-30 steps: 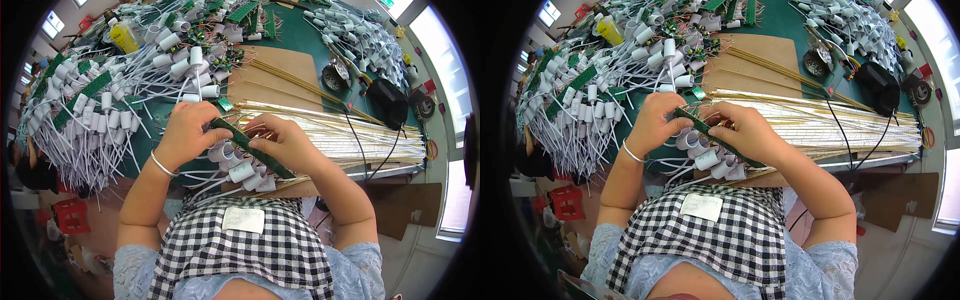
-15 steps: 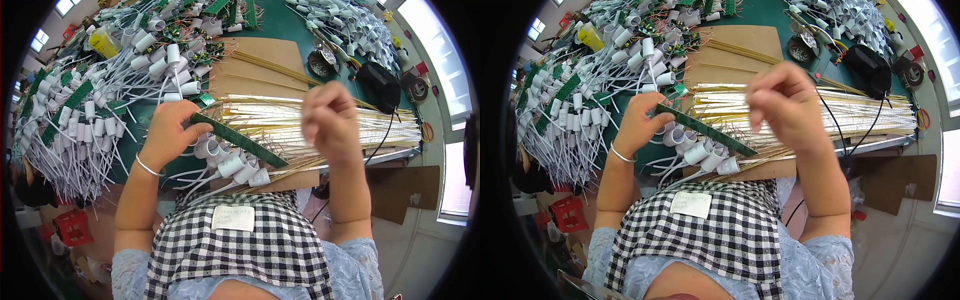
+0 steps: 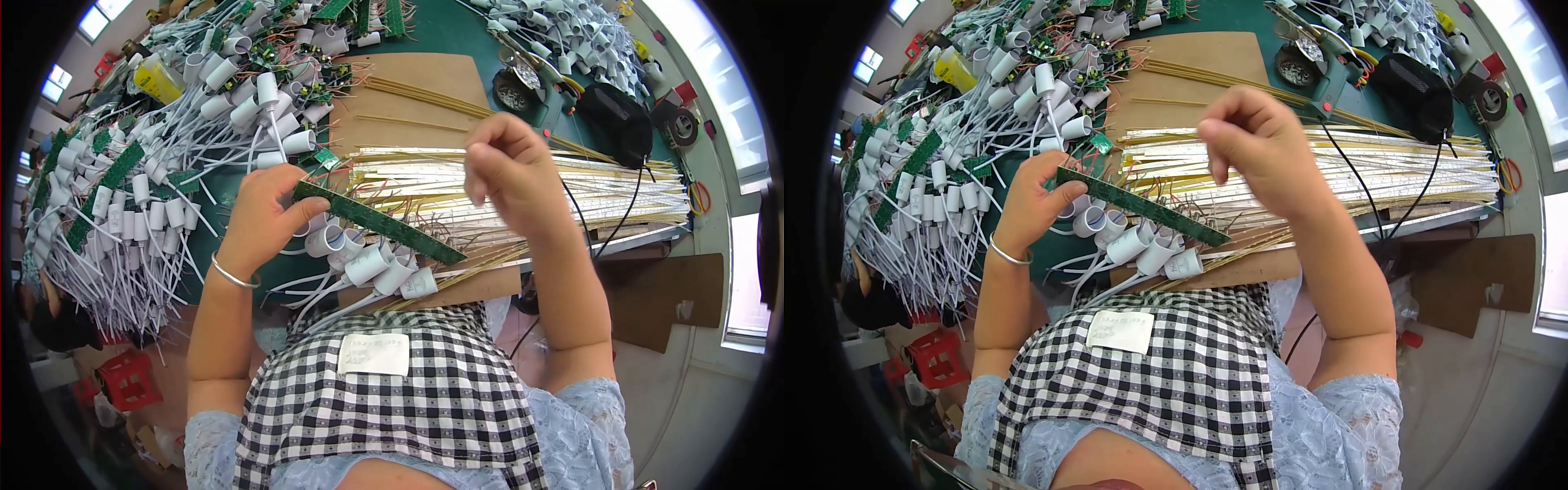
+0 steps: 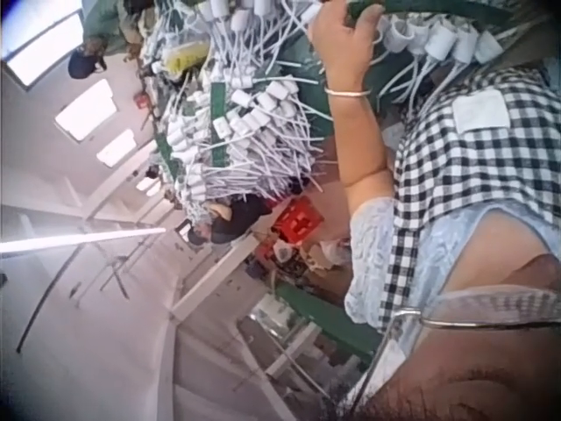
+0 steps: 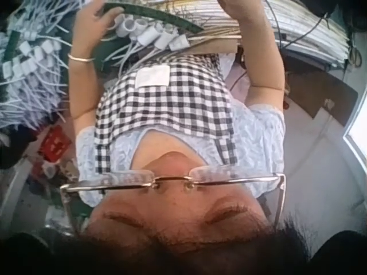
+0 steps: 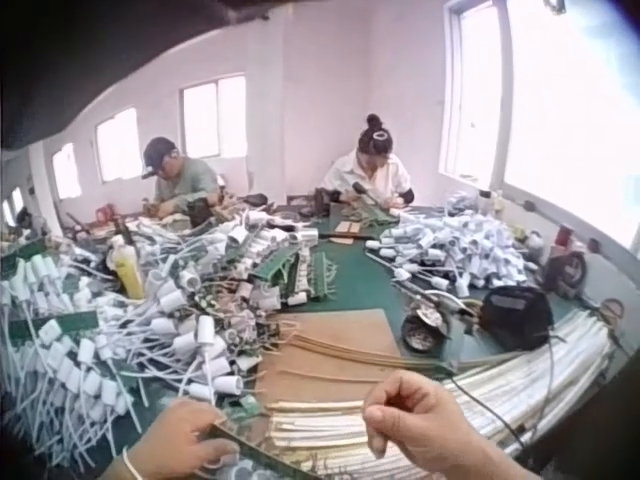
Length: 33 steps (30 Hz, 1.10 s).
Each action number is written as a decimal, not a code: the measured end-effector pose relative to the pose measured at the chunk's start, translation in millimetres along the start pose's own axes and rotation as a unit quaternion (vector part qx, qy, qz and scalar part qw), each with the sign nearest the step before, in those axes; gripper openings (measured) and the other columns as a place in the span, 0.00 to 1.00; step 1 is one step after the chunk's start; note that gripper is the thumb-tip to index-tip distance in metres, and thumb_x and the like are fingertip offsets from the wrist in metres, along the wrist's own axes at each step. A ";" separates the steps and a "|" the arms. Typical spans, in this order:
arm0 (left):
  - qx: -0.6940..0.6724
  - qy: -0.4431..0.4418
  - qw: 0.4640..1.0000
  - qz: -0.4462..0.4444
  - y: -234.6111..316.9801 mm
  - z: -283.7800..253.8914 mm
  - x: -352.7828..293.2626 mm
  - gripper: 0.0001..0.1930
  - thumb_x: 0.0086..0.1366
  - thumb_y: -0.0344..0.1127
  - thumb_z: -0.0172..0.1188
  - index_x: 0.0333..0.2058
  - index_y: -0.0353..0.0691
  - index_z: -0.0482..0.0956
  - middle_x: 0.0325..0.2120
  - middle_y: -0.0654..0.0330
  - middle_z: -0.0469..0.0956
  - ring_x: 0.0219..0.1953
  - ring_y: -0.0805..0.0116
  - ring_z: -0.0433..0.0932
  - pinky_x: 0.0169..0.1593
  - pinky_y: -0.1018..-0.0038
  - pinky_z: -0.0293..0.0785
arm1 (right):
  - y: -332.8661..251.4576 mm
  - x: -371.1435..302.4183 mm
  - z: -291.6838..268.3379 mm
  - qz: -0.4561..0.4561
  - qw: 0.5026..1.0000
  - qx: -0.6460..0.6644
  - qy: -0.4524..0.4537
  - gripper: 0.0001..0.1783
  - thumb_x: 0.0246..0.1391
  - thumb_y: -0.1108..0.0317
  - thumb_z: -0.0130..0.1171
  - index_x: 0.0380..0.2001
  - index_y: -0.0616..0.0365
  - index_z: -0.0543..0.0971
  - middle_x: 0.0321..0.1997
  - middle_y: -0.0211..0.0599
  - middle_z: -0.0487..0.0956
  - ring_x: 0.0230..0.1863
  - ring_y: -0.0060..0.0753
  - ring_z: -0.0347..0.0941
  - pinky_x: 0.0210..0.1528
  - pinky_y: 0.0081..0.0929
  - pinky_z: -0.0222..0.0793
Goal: The person assembles electronic components for multiple light bulbs by hand, connecting circuit boards and wiring harnesses into white plastic housings and light bulb bases at a workbench.
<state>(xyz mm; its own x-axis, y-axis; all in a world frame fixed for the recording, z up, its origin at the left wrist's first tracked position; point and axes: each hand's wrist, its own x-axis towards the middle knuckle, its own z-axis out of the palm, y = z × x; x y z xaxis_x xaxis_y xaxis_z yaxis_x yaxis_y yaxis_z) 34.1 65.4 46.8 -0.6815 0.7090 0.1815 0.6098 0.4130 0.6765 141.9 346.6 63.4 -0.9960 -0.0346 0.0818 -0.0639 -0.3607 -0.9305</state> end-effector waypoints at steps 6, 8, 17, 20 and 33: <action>0.000 0.000 1.000 -0.009 -4.1 1.7 1.0 0.16 0.52 0.43 0.64 0.27 0.34 0.75 0.21 0.60 0.71 0.26 0.67 0.70 0.33 0.74 0.65 | 20.0 -8.5 4.4 0.138 0.885 -0.412 -0.169 0.32 0.40 0.57 0.69 0.47 0.60 0.71 0.42 0.40 0.76 0.42 0.35 0.73 0.42 0.33 0.69; 0.001 -0.001 1.000 -0.003 -4.0 2.0 0.6 0.16 0.53 0.43 0.63 0.27 0.34 0.75 0.22 0.60 0.72 0.26 0.68 0.70 0.34 0.74 0.65 | 23.5 -5.9 13.9 0.182 0.871 -0.416 -0.186 0.27 0.41 0.58 0.68 0.43 0.60 0.74 0.37 0.39 0.77 0.39 0.34 0.74 0.40 0.33 0.69; -0.028 0.045 0.999 -0.009 -7.3 8.1 -1.1 0.15 0.51 0.41 0.65 0.28 0.34 0.76 0.21 0.55 0.74 0.22 0.61 0.72 0.29 0.70 0.65 | 40.7 -16.4 10.6 0.129 0.938 -0.317 -0.050 0.07 0.50 0.71 0.61 0.28 0.58 0.73 0.24 0.23 0.71 0.24 0.11 0.62 0.25 0.14 0.60; -0.019 0.035 0.999 -0.016 -11.7 5.2 -3.7 0.15 0.51 0.41 0.65 0.29 0.34 0.76 0.21 0.56 0.73 0.24 0.62 0.71 0.31 0.70 0.65 | 25.7 -24.3 -14.5 0.053 0.998 -0.017 0.015 0.06 0.53 0.70 0.56 0.29 0.57 0.69 0.18 0.22 0.66 0.20 0.13 0.59 0.22 0.13 0.55; -0.034 0.032 0.999 -0.015 -8.5 8.5 -0.5 0.16 0.51 0.42 0.65 0.28 0.33 0.76 0.22 0.56 0.72 0.25 0.64 0.70 0.32 0.71 0.66 | 28.6 -9.8 5.0 0.176 0.896 -0.386 -0.129 0.16 0.47 0.69 0.63 0.39 0.60 0.74 0.31 0.29 0.75 0.34 0.22 0.70 0.38 0.22 0.67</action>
<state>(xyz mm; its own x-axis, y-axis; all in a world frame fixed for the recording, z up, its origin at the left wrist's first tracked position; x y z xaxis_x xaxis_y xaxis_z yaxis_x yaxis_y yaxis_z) 32.7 66.4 34.8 -0.7244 0.6584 0.2043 0.5620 0.3924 0.7281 150.2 332.0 37.7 -0.9217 -0.2697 -0.2789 0.1292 0.4645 -0.8761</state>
